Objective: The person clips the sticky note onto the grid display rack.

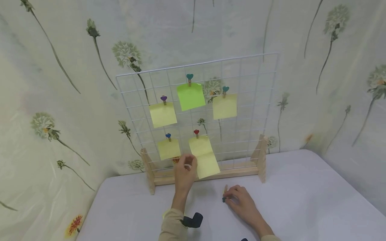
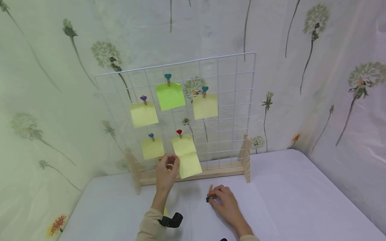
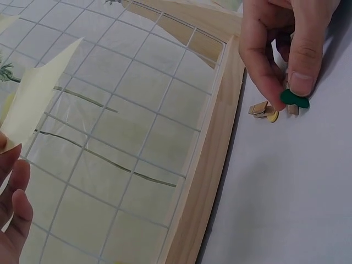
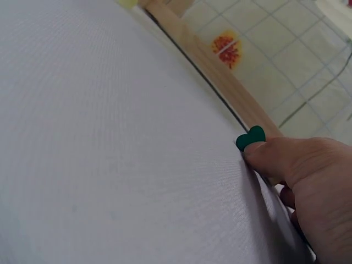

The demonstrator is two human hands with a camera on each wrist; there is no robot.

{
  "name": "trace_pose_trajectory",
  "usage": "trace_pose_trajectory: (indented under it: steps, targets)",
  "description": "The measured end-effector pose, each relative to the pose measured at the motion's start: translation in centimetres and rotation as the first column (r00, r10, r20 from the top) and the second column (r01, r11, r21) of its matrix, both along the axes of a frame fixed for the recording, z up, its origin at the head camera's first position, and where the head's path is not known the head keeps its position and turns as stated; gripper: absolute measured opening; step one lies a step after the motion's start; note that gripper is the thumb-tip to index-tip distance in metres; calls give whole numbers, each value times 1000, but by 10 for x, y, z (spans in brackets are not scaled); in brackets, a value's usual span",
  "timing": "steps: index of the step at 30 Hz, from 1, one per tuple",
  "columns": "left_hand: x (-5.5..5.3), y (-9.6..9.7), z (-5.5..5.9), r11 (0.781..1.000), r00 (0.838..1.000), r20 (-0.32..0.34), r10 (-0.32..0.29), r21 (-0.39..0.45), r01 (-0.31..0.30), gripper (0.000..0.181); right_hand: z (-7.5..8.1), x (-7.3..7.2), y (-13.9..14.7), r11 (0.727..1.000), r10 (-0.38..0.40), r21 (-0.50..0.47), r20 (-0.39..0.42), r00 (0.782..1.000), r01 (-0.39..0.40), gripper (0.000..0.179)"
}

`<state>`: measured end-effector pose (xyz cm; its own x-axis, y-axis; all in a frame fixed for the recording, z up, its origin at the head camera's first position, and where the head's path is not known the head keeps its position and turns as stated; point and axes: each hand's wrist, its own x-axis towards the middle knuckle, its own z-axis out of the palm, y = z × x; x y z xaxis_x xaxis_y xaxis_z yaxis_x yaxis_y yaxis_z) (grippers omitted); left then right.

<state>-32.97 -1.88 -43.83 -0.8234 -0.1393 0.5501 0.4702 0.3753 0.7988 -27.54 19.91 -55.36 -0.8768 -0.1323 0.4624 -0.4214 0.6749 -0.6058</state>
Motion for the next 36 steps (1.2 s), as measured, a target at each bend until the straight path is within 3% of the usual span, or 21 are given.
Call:
trace_pose_trajectory:
  steps: [7, 14, 24, 31, 36]
  targets:
    - [1, 1, 3, 1000, 1000, 11, 23, -14, -23, 4, 0, 0, 0, 1000, 1, 16, 3, 1000, -1, 25]
    - [4, -1, 8, 1000, 1000, -21, 23, -21, -23, 4, -1, -1, 0, 999, -9, 35, -8, 1000, 10, 25]
    - [6, 0, 15, 1000, 998, -52, 26, -12, -27, 5, 1, -1, -2, 999, -44, -17, 117, 992, 46, 22]
    - [3, 6, 19, 1000, 997, -74, 12, -13, -13, 4, 0, -1, 0, 997, -45, -53, 92, 995, 50, 22]
    - [1, 10, 21, 999, 996, -87, 7, -31, -9, 4, 1, 0, 1, 987, -48, -144, 131, 990, 67, 24]
